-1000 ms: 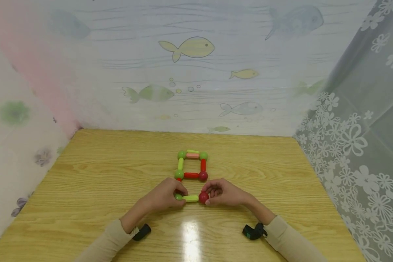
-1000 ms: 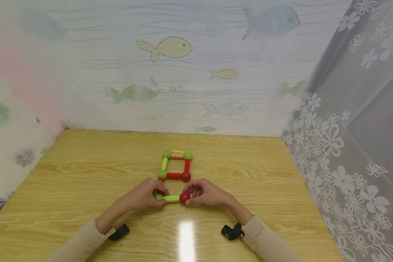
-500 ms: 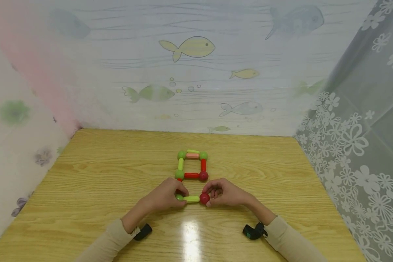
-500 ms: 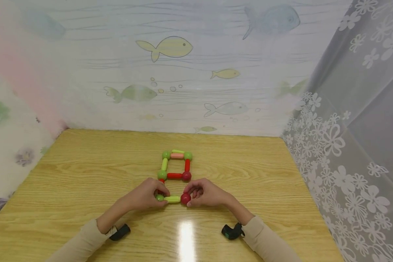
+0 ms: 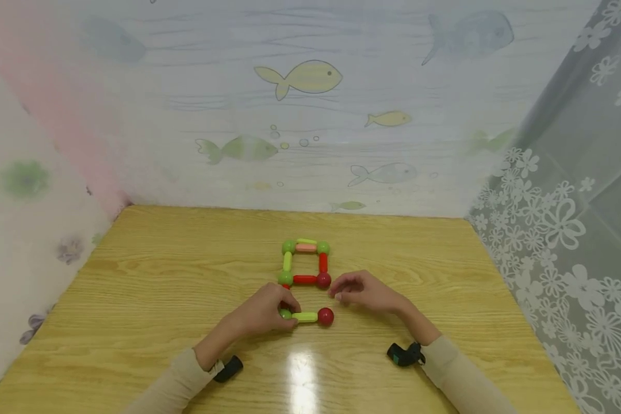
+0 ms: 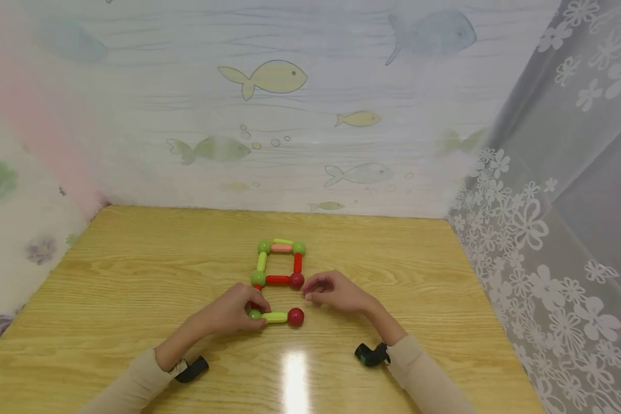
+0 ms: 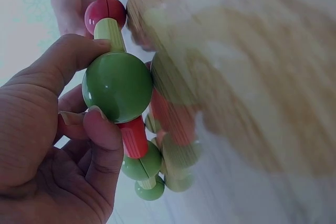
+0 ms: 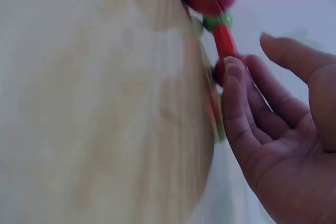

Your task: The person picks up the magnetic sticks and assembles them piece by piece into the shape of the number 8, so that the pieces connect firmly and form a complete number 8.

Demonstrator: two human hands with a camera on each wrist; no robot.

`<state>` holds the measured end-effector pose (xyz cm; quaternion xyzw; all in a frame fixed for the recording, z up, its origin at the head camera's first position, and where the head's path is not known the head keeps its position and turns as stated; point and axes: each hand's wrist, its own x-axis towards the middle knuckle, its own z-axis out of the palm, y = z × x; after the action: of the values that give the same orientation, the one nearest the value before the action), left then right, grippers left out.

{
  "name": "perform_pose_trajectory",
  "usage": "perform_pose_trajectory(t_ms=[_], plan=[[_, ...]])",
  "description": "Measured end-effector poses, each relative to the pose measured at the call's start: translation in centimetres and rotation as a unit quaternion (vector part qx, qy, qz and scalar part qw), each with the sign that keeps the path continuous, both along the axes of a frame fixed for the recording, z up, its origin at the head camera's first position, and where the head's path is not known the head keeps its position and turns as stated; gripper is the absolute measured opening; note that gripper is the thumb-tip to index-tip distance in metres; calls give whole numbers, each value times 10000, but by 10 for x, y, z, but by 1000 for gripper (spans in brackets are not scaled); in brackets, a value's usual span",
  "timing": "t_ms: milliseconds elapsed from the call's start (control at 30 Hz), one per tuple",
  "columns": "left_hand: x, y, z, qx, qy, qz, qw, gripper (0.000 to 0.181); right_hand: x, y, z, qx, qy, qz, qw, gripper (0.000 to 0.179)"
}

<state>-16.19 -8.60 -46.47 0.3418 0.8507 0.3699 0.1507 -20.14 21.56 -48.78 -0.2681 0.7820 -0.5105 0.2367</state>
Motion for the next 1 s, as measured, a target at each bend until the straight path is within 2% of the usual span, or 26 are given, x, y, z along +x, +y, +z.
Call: perform_pose_trajectory(t_ms=[167,300,567,633,700,800,867,1000], plan=[[1,-1,3,-2,5,29,10000,10,-23,8,-1,-72,164,-1027,9946,24],[0,-1,4,20,10,47,10000,10,-38,7,0,-113,349,-1496,9881,25],[1,0,0,37,-21,50,10000,7,-52,-1,-2,-256,292,-1720,9843,27],[2,0,0,60,-22,43,10000,7,-49,-4,5,-301,253,-1704,9846,27],[2,0,1,77,-21,39,10000,7,-51,-6,4,-314,265,-1738,9839,26],[2,-1,1,57,-8,38,10000,8,-52,-9,4,-258,381,-1837,9819,25],[2,0,1,29,9,40,10000,8,-57,-10,-4,-215,517,-1912,9799,25],[2,-1,0,1,5,57,10000,8,-61,-17,-3,-126,635,-2066,9763,26]])
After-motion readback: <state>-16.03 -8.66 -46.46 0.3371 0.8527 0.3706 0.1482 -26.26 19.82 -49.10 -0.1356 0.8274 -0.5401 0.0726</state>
